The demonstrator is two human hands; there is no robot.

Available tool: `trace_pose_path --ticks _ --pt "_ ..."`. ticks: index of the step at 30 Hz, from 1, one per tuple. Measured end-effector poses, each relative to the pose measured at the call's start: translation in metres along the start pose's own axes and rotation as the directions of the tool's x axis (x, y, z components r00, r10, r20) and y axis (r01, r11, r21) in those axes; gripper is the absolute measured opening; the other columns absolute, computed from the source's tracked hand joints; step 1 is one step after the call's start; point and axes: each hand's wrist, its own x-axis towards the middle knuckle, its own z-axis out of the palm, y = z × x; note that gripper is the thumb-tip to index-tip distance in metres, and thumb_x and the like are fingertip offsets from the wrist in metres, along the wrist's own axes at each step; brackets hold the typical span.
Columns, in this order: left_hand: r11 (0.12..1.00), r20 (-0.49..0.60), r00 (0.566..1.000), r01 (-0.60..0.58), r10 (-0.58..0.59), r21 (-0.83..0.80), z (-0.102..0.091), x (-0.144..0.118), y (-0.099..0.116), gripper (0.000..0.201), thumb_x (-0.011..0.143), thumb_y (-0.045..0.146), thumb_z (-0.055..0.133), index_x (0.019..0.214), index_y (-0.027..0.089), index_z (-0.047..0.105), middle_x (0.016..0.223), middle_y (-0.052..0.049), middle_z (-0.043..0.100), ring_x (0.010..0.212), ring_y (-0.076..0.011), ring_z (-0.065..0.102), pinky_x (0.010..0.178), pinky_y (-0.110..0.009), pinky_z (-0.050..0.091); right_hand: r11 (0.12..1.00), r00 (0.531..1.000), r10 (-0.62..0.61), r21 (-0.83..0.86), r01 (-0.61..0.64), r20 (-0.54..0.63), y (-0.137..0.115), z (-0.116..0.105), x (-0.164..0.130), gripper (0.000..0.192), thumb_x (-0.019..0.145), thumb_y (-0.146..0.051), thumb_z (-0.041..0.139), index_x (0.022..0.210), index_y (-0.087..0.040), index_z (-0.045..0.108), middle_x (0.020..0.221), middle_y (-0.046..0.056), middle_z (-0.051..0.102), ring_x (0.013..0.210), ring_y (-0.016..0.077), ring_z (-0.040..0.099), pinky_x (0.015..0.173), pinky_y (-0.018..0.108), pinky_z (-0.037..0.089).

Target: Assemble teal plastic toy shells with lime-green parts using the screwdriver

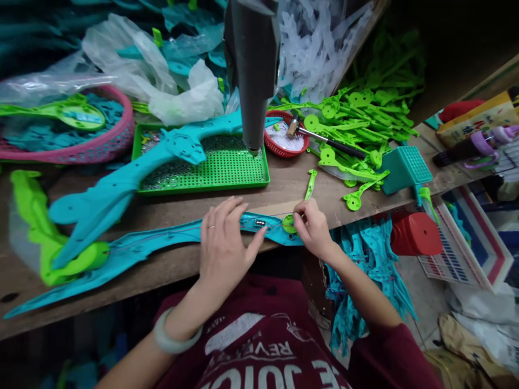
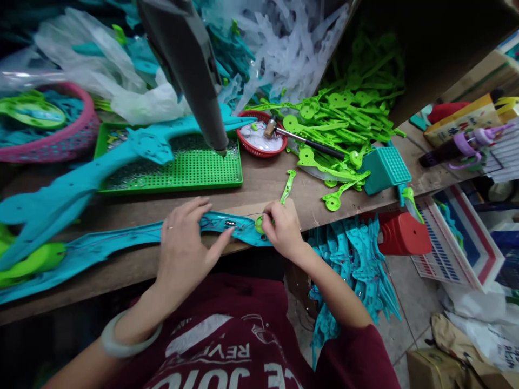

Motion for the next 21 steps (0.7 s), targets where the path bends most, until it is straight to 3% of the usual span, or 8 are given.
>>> trace_pose_path --ticks 6,12,14,17,19,21 --pt "0.999 0.153 0.987 0.039 -0.038 -0.002 -0.009 -0.010 -0.039 0.051 0.094 0.043 0.060 0.135 0.015 0.046 0.129 -0.021 0.062 0.123 -0.0375 0.059 0.104 -0.055 0.048 0.985 0.984 0.173 0.017 -0.172 -0.035 0.005 0.012 -0.005 0.009 0.096 -0.027 0.045 0.091 -0.022 0.051 0.074 0.001 0.060 0.063 0.0154 0.059 0.062 0.027 0.047" --pt "0.999 0.179 0.983 0.043 -0.043 0.001 -0.003 -0.012 -0.045 0.050 0.093 0.041 0.060 0.134 0.014 0.047 0.129 -0.020 0.061 0.122 -0.0368 0.060 0.104 -0.055 0.049 0.979 0.980 0.198 0.040 -0.198 -0.001 0.006 0.011 -0.006 0.009 0.098 -0.027 0.045 0.091 -0.023 0.047 0.070 0.001 0.063 0.060 0.0154 0.059 0.058 0.027 0.044" --pt "0.999 0.181 0.983 0.035 -0.035 0.001 -0.003 -0.011 -0.043 0.049 0.094 0.040 0.059 0.133 0.014 0.048 0.127 -0.020 0.062 0.120 -0.0365 0.060 0.103 -0.055 0.049 0.987 0.987 0.158 0.007 -0.158 -0.009 0.003 0.009 -0.003 0.009 0.099 -0.026 0.044 0.091 -0.023 0.047 0.070 0.001 0.063 0.060 0.0154 0.058 0.058 0.027 0.044" --pt "1.000 0.190 0.982 0.007 -0.012 0.027 -0.005 -0.010 -0.041 0.045 0.095 0.039 0.058 0.130 0.013 0.052 0.125 -0.020 0.063 0.118 -0.0367 0.060 0.102 -0.055 0.048 0.994 0.999 -0.015 -0.112 0.010 -0.042 -0.005 0.006 0.006 0.011 0.100 -0.023 0.043 0.093 -0.022 0.051 0.074 0.002 0.064 0.065 0.0159 0.060 0.063 0.029 0.046" --pt "0.997 0.203 0.979 -0.027 0.013 0.070 -0.006 -0.009 -0.040 0.038 0.096 0.037 0.056 0.126 0.014 0.056 0.122 -0.020 0.062 0.115 -0.0367 0.060 0.100 -0.054 0.048 0.974 0.989 -0.135 -0.188 0.122 -0.059 -0.012 0.005 0.014 0.013 0.101 -0.023 0.043 0.094 -0.022 0.054 0.077 0.005 0.066 0.071 0.0174 0.063 0.067 0.030 0.047" --pt "0.992 0.213 0.976 -0.063 0.038 0.112 -0.006 -0.008 -0.038 0.032 0.096 0.036 0.055 0.119 0.014 0.061 0.120 -0.020 0.062 0.111 -0.0369 0.059 0.096 -0.053 0.049 0.971 0.983 -0.173 -0.179 0.159 -0.064 -0.017 0.007 0.022 0.014 0.102 -0.021 0.041 0.097 -0.022 0.054 0.081 0.006 0.068 0.075 0.0177 0.066 0.068 0.030 0.049"
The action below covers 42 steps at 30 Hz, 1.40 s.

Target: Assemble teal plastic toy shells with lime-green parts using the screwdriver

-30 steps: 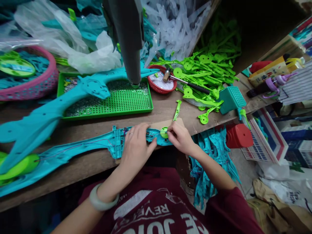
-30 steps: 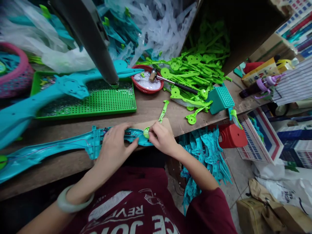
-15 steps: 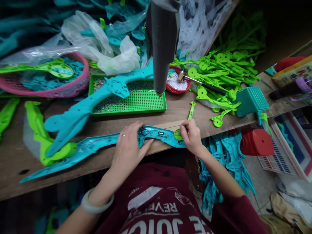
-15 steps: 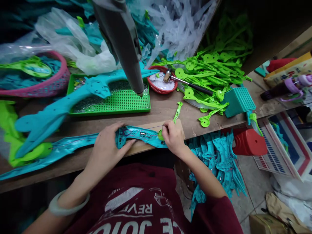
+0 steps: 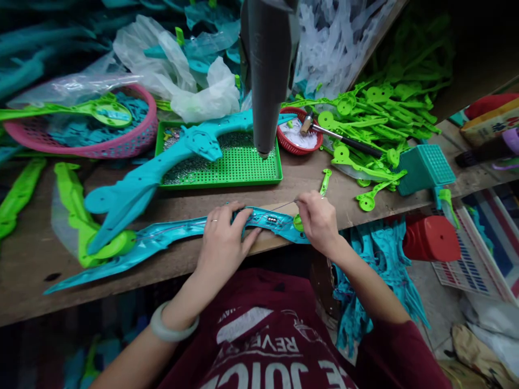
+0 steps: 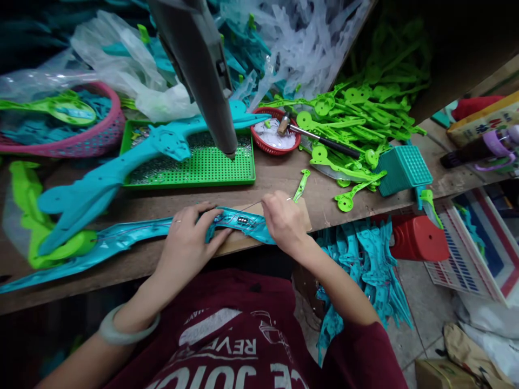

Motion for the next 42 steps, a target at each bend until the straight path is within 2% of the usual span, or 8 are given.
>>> trace_pose_path --ticks 6,10,14,22,28,33,36,42 --pt "1.000 0.002 1.000 -0.002 0.002 0.003 0.001 0.001 0.000 0.026 0.097 0.035 0.054 0.111 0.016 0.064 0.119 -0.019 0.061 0.111 -0.0360 0.057 0.096 -0.053 0.049 0.913 0.965 0.256 0.315 -0.258 0.048 -0.005 0.022 0.010 0.009 0.104 -0.025 0.037 0.103 -0.023 0.045 0.079 -0.002 0.069 0.056 0.0084 0.066 0.052 0.020 0.048" --pt "1.000 -0.010 1.000 -0.004 0.004 -0.014 0.001 0.000 0.001 0.025 0.096 0.033 0.055 0.112 0.015 0.064 0.119 -0.019 0.061 0.113 -0.0361 0.057 0.097 -0.052 0.048 0.873 0.923 0.370 0.381 -0.306 -0.106 -0.007 0.024 0.006 0.008 0.105 -0.029 0.037 0.103 -0.024 0.043 0.076 -0.004 0.067 0.051 0.0070 0.064 0.049 0.018 0.049" --pt "0.999 -0.001 1.000 0.003 -0.003 -0.034 0.001 0.001 0.001 0.024 0.096 0.031 0.056 0.111 0.015 0.065 0.120 -0.020 0.062 0.114 -0.0366 0.057 0.098 -0.054 0.048 0.912 0.900 0.343 0.323 -0.252 -0.267 -0.007 0.005 0.003 0.003 0.103 -0.027 0.044 0.103 -0.024 0.046 0.076 -0.004 0.067 0.052 0.0079 0.064 0.050 0.021 0.048" --pt "0.997 0.022 1.000 -0.001 0.003 -0.082 -0.006 0.000 0.001 0.028 0.095 0.031 0.056 0.117 0.016 0.063 0.125 -0.020 0.061 0.121 -0.0390 0.057 0.102 -0.061 0.046 0.950 0.946 0.306 0.096 -0.296 -0.109 0.004 -0.038 0.003 0.009 0.096 -0.021 0.052 0.089 -0.022 0.056 0.080 0.001 0.060 0.070 0.0149 0.060 0.061 0.028 0.048" --pt "0.936 -0.086 0.980 -0.196 0.178 -0.293 -0.029 0.018 0.048 0.047 0.096 0.021 0.054 0.142 0.022 0.042 0.150 -0.016 0.048 0.145 -0.0322 0.041 0.120 -0.059 0.033 0.977 0.978 0.112 0.161 -0.140 0.174 -0.011 -0.060 -0.016 0.011 0.098 -0.016 0.051 0.090 -0.021 0.056 0.089 0.005 0.061 0.085 0.0166 0.059 0.073 0.030 0.050" --pt "0.790 -0.009 0.956 -0.248 0.294 -0.561 -0.004 0.039 0.074 0.016 0.101 0.024 0.050 0.114 0.020 0.059 0.104 -0.005 0.071 0.097 -0.0198 0.068 0.094 -0.037 0.054 0.991 0.997 0.056 0.117 -0.063 0.057 -0.016 -0.053 -0.032 0.009 0.096 -0.015 0.052 0.092 -0.021 0.056 0.088 0.005 0.064 0.081 0.0161 0.061 0.069 0.029 0.051" --pt "0.756 0.021 0.962 -0.201 0.273 -0.624 0.009 0.045 0.076 0.015 0.101 0.023 0.049 0.096 0.020 0.063 0.084 -0.001 0.065 0.077 -0.0152 0.063 0.070 -0.027 0.051 0.996 0.998 0.062 0.067 -0.063 0.023 -0.014 -0.047 -0.038 0.009 0.096 -0.015 0.051 0.092 -0.021 0.056 0.085 0.005 0.064 0.079 0.0164 0.062 0.067 0.029 0.051" --pt "0.784 -0.060 0.958 -0.264 0.280 -0.562 0.015 0.042 0.075 0.015 0.100 0.021 0.051 0.095 0.019 0.065 0.076 0.000 0.059 0.069 -0.0139 0.059 0.062 -0.025 0.045 0.987 0.999 -0.003 -0.162 -0.006 -0.052 -0.012 -0.033 -0.046 0.017 0.095 -0.014 0.048 0.081 -0.021 0.054 0.071 0.003 0.060 0.069 0.0175 0.057 0.064 0.029 0.047"
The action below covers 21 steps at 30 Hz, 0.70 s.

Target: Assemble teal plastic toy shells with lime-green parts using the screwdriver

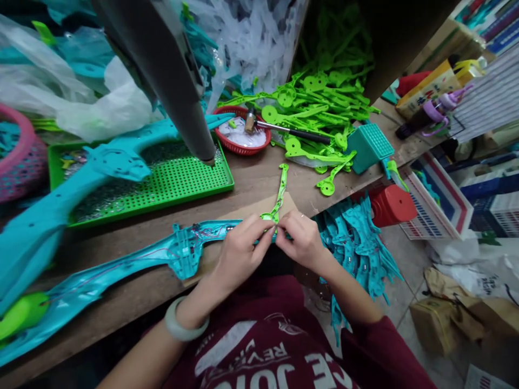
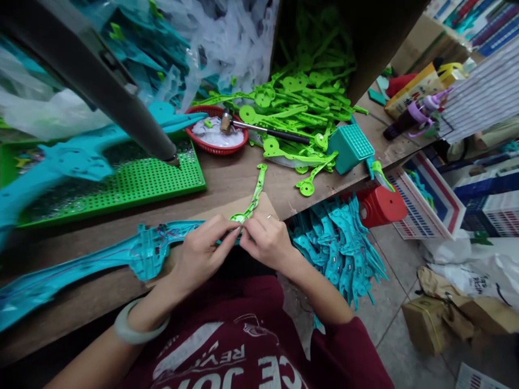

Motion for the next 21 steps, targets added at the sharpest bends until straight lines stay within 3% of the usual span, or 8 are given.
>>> trace_pose_path --ticks 7,10,12,13,15,16,18,21 --pt "0.952 -0.085 0.966 -0.223 0.245 0.212 0.011 -0.010 -0.016 0.017 0.101 0.017 0.048 0.092 0.018 0.062 0.067 0.001 0.060 0.056 -0.0112 0.054 0.053 -0.025 0.038 0.999 0.994 0.049 0.010 -0.049 -0.093 -0.018 0.021 -0.003 0.021 0.093 -0.013 0.046 0.075 -0.023 0.049 0.067 0.001 0.053 0.066 0.0172 0.052 0.063 0.028 0.042" --pt "0.937 -0.115 0.955 -0.238 0.274 0.256 0.012 -0.013 -0.020 0.016 0.101 0.017 0.050 0.090 0.018 0.062 0.065 0.002 0.060 0.054 -0.0108 0.054 0.051 -0.025 0.036 0.985 0.980 0.164 -0.027 -0.168 -0.112 0.000 0.020 -0.006 0.021 0.090 -0.014 0.047 0.072 -0.023 0.047 0.065 0.000 0.051 0.064 0.0161 0.049 0.061 0.028 0.039" --pt "0.938 -0.140 0.952 -0.229 0.271 0.262 0.009 -0.017 -0.022 0.014 0.099 0.015 0.053 0.090 0.019 0.062 0.064 0.002 0.059 0.055 -0.0111 0.055 0.053 -0.024 0.038 0.929 0.921 0.337 -0.087 -0.359 -0.195 0.030 0.009 -0.009 0.021 0.088 -0.015 0.048 0.069 -0.023 0.045 0.062 -0.002 0.048 0.059 0.0154 0.045 0.058 0.029 0.034" --pt "0.939 -0.147 0.953 -0.221 0.266 0.265 0.007 -0.019 -0.022 0.012 0.098 0.015 0.054 0.091 0.019 0.062 0.064 0.002 0.060 0.056 -0.0113 0.056 0.054 -0.024 0.039 0.869 0.857 0.451 -0.097 -0.486 -0.250 0.048 0.001 -0.011 0.020 0.087 -0.015 0.049 0.069 -0.023 0.046 0.061 -0.002 0.048 0.057 0.0152 0.044 0.057 0.029 0.032" --pt "0.944 -0.141 0.961 -0.194 0.237 0.265 0.004 -0.022 -0.023 0.009 0.099 0.014 0.054 0.096 0.018 0.062 0.069 0.001 0.062 0.060 -0.0117 0.058 0.056 -0.023 0.041 0.754 0.750 0.609 -0.104 -0.648 -0.257 0.078 -0.014 -0.014 0.017 0.090 -0.019 0.052 0.072 -0.021 0.051 0.066 0.000 0.053 0.061 0.0161 0.048 0.061 0.029 0.034" --pt "0.948 -0.131 0.967 -0.179 0.219 0.261 0.003 -0.022 -0.024 0.009 0.099 0.014 0.054 0.099 0.017 0.062 0.072 0.000 0.063 0.063 -0.0120 0.059 0.058 -0.022 0.042 0.722 0.728 0.641 -0.131 -0.680 -0.243 0.087 -0.020 -0.015 0.018 0.091 -0.021 0.052 0.073 -0.021 0.053 0.069 0.001 0.054 0.064 0.0171 0.050 0.063 0.030 0.035" --pt "0.955 -0.111 0.976 -0.155 0.188 0.252 0.004 -0.023 -0.025 0.009 0.099 0.015 0.055 0.104 0.016 0.063 0.075 -0.001 0.062 0.066 -0.0124 0.059 0.063 -0.022 0.045 0.725 0.748 0.624 -0.191 -0.662 -0.224 0.086 -0.026 -0.017 0.019 0.095 -0.022 0.050 0.078 -0.020 0.058 0.078 0.005 0.058 0.073 0.0195 0.054 0.068 0.032 0.038" --pt "0.952 -0.083 0.977 -0.167 0.194 0.255 0.005 -0.021 -0.024 0.013 0.098 0.013 0.057 0.110 0.016 0.064 0.074 0.001 0.057 0.065 -0.0127 0.056 0.067 -0.023 0.046 0.821 0.845 0.510 -0.199 -0.534 -0.162 0.047 -0.022 -0.019 0.018 0.098 -0.021 0.048 0.086 -0.020 0.061 0.083 0.006 0.059 0.077 0.0198 0.055 0.070 0.032 0.040"
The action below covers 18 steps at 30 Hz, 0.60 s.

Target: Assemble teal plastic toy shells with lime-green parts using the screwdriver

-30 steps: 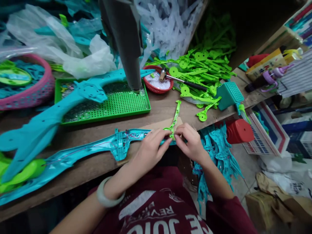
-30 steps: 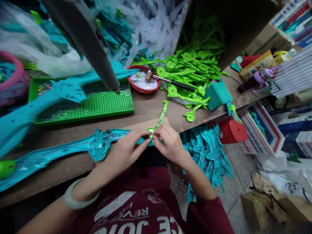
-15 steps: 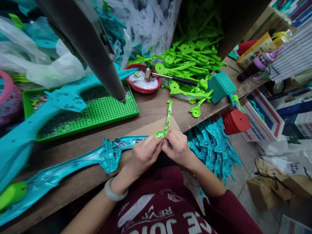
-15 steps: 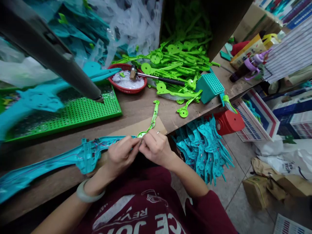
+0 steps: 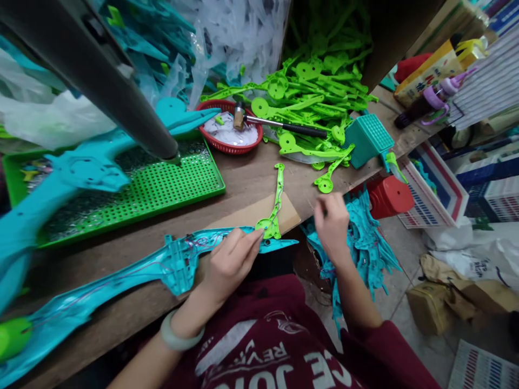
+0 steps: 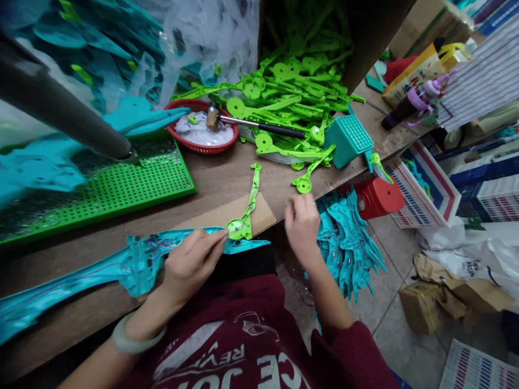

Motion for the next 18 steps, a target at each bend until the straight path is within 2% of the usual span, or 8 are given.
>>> trace_pose_path --ticks 3,6,9,12,14,18 --pt "0.997 0.073 0.996 -0.047 0.043 0.055 -0.005 0.003 0.002 0.019 0.098 0.016 0.058 0.115 0.016 0.065 0.078 -0.002 0.058 0.070 -0.0161 0.057 0.069 -0.028 0.047 0.991 0.982 -0.125 0.057 0.118 0.139 -0.042 0.001 -0.030 0.019 0.099 -0.026 0.052 0.083 -0.020 0.059 0.078 0.004 0.060 0.078 0.0189 0.055 0.070 0.030 0.042" --pt "0.998 0.119 0.993 0.008 -0.015 0.063 -0.012 0.010 0.004 0.023 0.099 0.019 0.054 0.120 0.016 0.064 0.099 -0.010 0.064 0.090 -0.0235 0.062 0.081 -0.037 0.050 0.992 0.972 -0.120 -0.005 0.124 0.200 -0.065 0.009 -0.042 0.017 0.097 -0.030 0.056 0.084 -0.020 0.060 0.083 0.005 0.063 0.085 0.0212 0.057 0.073 0.032 0.044" --pt "0.990 0.135 0.982 0.140 -0.135 -0.032 -0.015 0.020 0.003 0.026 0.102 0.018 0.046 0.125 0.016 0.059 0.113 -0.012 0.065 0.105 -0.0247 0.063 0.091 -0.038 0.051 0.992 0.972 -0.058 -0.094 0.081 0.226 -0.071 0.018 -0.038 0.014 0.094 -0.032 0.061 0.086 -0.020 0.062 0.087 0.006 0.065 0.088 0.0231 0.058 0.071 0.033 0.046" --pt "0.978 0.170 0.968 0.199 -0.187 -0.060 -0.010 0.030 0.000 0.027 0.104 0.021 0.043 0.127 0.017 0.056 0.112 -0.010 0.067 0.102 -0.0230 0.065 0.088 -0.036 0.052 0.986 0.966 -0.019 -0.154 0.060 0.257 -0.073 0.024 -0.031 0.011 0.090 -0.030 0.065 0.085 -0.021 0.063 0.091 0.006 0.067 0.092 0.0238 0.059 0.069 0.033 0.046" --pt "0.980 0.186 0.966 0.192 -0.179 -0.059 -0.006 0.037 -0.002 0.026 0.103 0.021 0.043 0.126 0.016 0.056 0.110 -0.010 0.068 0.100 -0.0234 0.066 0.087 -0.036 0.053 0.981 0.963 -0.002 -0.187 0.055 0.269 -0.075 0.027 -0.029 0.008 0.090 -0.027 0.064 0.083 -0.022 0.062 0.091 0.005 0.067 0.093 0.0240 0.060 0.067 0.033 0.045" --pt "0.988 0.212 0.974 0.105 -0.080 -0.109 0.002 0.043 -0.005 0.027 0.097 0.011 0.041 0.118 0.016 0.058 0.115 -0.012 0.067 0.109 -0.0259 0.063 0.095 -0.040 0.051 0.975 0.964 -0.002 -0.215 0.062 0.266 -0.076 0.031 -0.029 0.007 0.091 -0.019 0.057 0.085 -0.021 0.061 0.091 0.006 0.067 0.092 0.0243 0.061 0.064 0.033 0.044"
